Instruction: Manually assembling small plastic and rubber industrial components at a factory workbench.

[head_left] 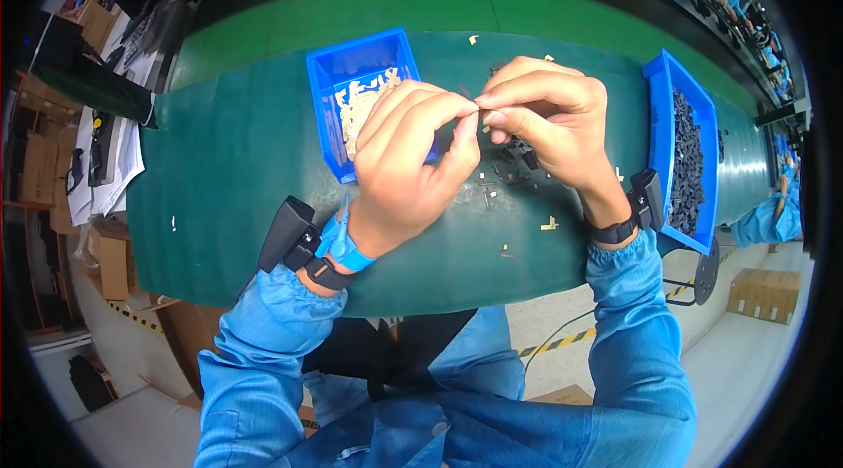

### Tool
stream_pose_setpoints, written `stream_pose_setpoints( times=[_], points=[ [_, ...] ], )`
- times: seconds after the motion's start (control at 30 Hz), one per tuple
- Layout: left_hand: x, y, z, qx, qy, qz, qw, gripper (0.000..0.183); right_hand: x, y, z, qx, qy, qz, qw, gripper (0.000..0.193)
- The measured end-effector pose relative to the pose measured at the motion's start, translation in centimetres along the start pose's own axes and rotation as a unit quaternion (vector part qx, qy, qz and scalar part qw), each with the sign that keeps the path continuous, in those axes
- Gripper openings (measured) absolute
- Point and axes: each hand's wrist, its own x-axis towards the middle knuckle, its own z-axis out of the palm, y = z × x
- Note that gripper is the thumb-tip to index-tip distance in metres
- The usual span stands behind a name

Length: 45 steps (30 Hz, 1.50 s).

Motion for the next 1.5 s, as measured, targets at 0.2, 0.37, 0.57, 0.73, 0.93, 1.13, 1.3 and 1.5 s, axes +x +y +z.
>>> stream_pose_setpoints(
  times=[0.2,0.37,0.57,0.73,0.93,1.13,1.3,1.5],
  points=[
    [0.0,0.2,-0.1,-0.013,-0.005,0.002,1.000,0.020,-0.2,0.3,0.1,0.015,0.004,-0.018,1.000,0.017],
    [0.2,0.2,0.1,0.001,0.015,0.005,1.000,0.018,-0.1,0.0,0.6,-0.008,0.023,-0.020,1.000,0.017],
    [0.1,0.2,-0.1,0.011,0.009,0.009,1.000,0.018,-0.1,-0.3,0.9,-0.041,0.037,-0.027,0.998,0.017],
    [-0.1,0.2,0.0,0.009,0.010,0.001,1.000,0.018,-0.1,-0.3,1.3,-0.052,0.050,-0.038,0.997,0.017],
    [0.0,0.1,0.2,0.009,0.034,0.012,0.999,0.024,-0.2,-0.2,1.6,-0.045,0.064,-0.046,0.996,0.013],
    [0.0,0.0,0.1,0.008,0.031,0.011,0.999,0.024,-0.1,-0.3,1.7,-0.049,0.064,-0.056,0.995,0.011],
    [-0.1,0.0,0.2,0.009,0.029,0.013,0.999,0.023,-0.3,-0.3,1.8,-0.013,0.063,-0.035,0.997,0.010],
    [-0.2,0.0,0.1,0.010,0.025,0.007,1.000,0.023,-0.2,0.0,1.7,-0.011,0.038,-0.041,0.998,0.012]
  ],
)
